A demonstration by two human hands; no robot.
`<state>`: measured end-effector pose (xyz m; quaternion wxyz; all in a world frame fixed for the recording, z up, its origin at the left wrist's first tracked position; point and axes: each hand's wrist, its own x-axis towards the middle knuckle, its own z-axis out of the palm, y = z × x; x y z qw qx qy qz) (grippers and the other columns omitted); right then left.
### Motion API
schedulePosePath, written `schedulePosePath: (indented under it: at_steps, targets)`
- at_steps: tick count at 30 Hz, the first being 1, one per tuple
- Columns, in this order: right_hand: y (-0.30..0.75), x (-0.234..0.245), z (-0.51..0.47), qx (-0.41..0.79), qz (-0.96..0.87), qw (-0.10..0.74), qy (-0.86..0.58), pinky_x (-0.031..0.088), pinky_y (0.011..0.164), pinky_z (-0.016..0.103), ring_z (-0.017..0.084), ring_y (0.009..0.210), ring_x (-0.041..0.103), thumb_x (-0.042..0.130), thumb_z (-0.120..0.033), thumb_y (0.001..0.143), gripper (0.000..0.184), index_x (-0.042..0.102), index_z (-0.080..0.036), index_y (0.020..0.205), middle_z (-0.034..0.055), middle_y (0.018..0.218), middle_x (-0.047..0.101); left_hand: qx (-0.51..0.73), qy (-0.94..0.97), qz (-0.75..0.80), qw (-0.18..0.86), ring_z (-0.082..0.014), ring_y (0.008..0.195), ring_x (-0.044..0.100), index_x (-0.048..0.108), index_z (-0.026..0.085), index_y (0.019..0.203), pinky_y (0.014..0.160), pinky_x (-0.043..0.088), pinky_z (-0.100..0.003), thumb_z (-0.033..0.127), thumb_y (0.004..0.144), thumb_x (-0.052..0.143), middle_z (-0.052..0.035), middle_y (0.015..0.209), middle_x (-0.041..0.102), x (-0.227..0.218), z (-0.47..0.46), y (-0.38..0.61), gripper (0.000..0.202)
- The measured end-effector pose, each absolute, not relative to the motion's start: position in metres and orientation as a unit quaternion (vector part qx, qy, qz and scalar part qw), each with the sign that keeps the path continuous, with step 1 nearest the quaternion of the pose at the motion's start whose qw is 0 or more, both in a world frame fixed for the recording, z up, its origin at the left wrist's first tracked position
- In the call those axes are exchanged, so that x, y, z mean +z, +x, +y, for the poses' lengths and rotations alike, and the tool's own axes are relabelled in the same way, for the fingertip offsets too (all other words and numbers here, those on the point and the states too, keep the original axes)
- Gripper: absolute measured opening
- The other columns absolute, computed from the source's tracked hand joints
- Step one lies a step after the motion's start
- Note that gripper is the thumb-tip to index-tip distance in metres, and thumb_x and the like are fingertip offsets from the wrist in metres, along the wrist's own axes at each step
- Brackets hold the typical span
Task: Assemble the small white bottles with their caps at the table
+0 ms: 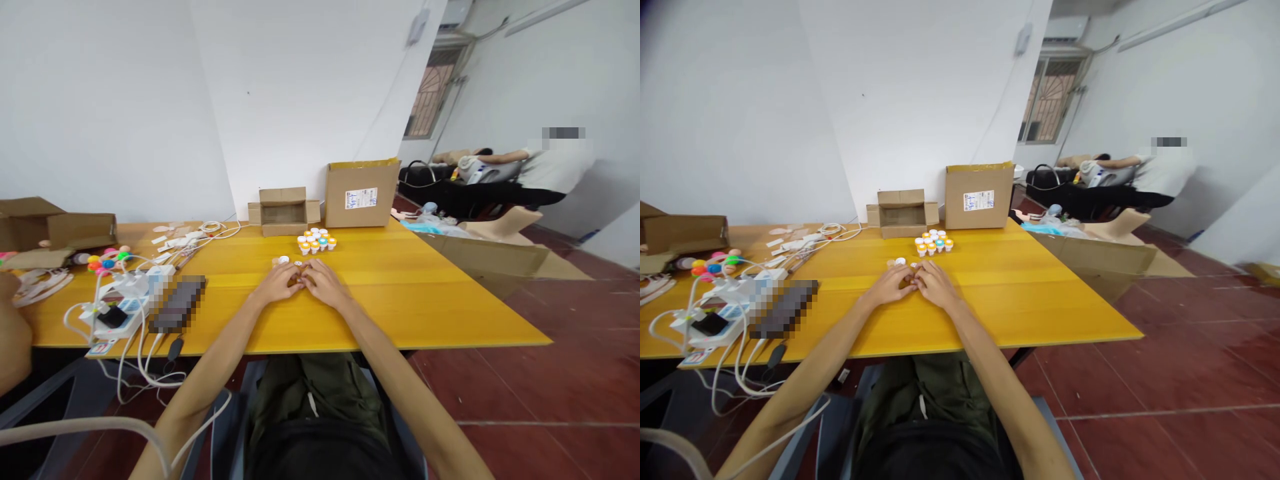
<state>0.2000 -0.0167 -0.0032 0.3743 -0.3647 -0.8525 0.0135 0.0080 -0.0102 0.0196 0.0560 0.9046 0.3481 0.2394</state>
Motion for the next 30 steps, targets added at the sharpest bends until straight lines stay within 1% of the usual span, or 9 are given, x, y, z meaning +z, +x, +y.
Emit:
schedulePosePath:
  at_steps: [5, 8, 12, 18, 22, 26, 30]
  targets:
    - [0.200, -0.003, -0.016, 0.010, -0.852, 0.373, -0.368, 0.052, 0.088, 0.039, 0.023, 0.100, 0.060, 0.057, -0.014, 0.091, 0.015, 0.068, -0.023, 0.087, 0.0080, 0.108, 0.064, 0.239, 0.904, 0.350, 0.049, -0.0227, 0.089, 0.060, 0.061, 0.022, 0.093, 0.085, 0.049, -0.035, 0.033, 0.091, 0.059, -0.0047, 0.086, 0.064, 0.019, -0.010, 0.008, 0.011]
    - [0.199, -0.003, -0.017, 0.003, -0.844, 0.388, -0.369, 0.052, 0.088, 0.039, 0.022, 0.099, 0.060, 0.056, -0.013, 0.091, 0.016, 0.067, -0.024, 0.085, 0.0077, 0.108, 0.065, 0.238, 0.905, 0.349, 0.048, -0.0227, 0.088, 0.060, 0.060, 0.022, 0.092, 0.085, 0.049, -0.035, 0.032, 0.092, 0.059, -0.0049, 0.085, 0.064, 0.020, -0.010, 0.009, 0.011]
    - [0.199, -0.003, -0.016, -0.003, -0.839, 0.398, -0.370, 0.053, 0.087, 0.038, 0.022, 0.099, 0.061, 0.056, -0.012, 0.091, 0.017, 0.067, -0.024, 0.086, 0.0075, 0.106, 0.065, 0.239, 0.905, 0.348, 0.048, -0.0233, 0.089, 0.060, 0.061, 0.021, 0.091, 0.086, 0.049, -0.036, 0.036, 0.093, 0.058, -0.0055, 0.086, 0.064, 0.021, -0.011, 0.008, 0.014]
    - [0.200, -0.005, -0.013, -0.005, -0.817, 0.426, -0.389, 0.053, 0.086, 0.039, 0.024, 0.097, 0.061, 0.055, -0.013, 0.091, 0.018, 0.067, -0.024, 0.086, 0.0078, 0.102, 0.066, 0.263, 0.899, 0.346, 0.061, -0.0228, 0.093, 0.060, 0.063, 0.022, 0.098, 0.087, 0.049, -0.036, 0.037, 0.095, 0.057, -0.0061, 0.094, 0.065, 0.021, -0.012, 0.008, 0.017]
    - [0.202, -0.006, -0.010, 0.007, -0.795, 0.434, -0.423, 0.053, 0.088, 0.039, 0.024, 0.097, 0.062, 0.053, -0.012, 0.090, 0.019, 0.068, -0.024, 0.090, 0.0081, 0.098, 0.066, 0.280, 0.896, 0.337, 0.076, -0.0216, 0.093, 0.060, 0.063, 0.022, 0.096, 0.086, 0.049, -0.034, 0.025, 0.095, 0.055, -0.0058, 0.095, 0.064, 0.019, -0.010, 0.009, 0.009]
    - [0.203, -0.009, -0.008, 0.056, -0.791, 0.426, -0.437, 0.052, 0.088, 0.036, 0.023, 0.095, 0.062, 0.053, -0.011, 0.088, 0.019, 0.067, -0.023, 0.090, 0.0059, 0.095, 0.068, 0.282, 0.901, 0.319, 0.084, -0.0207, 0.094, 0.060, 0.063, 0.022, 0.091, 0.086, 0.048, -0.033, 0.016, 0.095, 0.050, -0.0053, 0.093, 0.064, 0.016, -0.005, 0.009, 0.016]
    - [0.202, -0.011, -0.006, 0.115, -0.793, 0.411, -0.435, 0.051, 0.091, 0.035, 0.021, 0.101, 0.063, 0.056, -0.006, 0.081, 0.025, 0.067, -0.024, 0.094, 0.0040, 0.100, 0.070, 0.289, 0.904, 0.304, 0.083, -0.0202, 0.093, 0.059, 0.063, 0.021, 0.088, 0.086, 0.048, -0.032, 0.012, 0.094, 0.048, -0.0053, 0.093, 0.063, 0.013, -0.002, 0.009, 0.019]
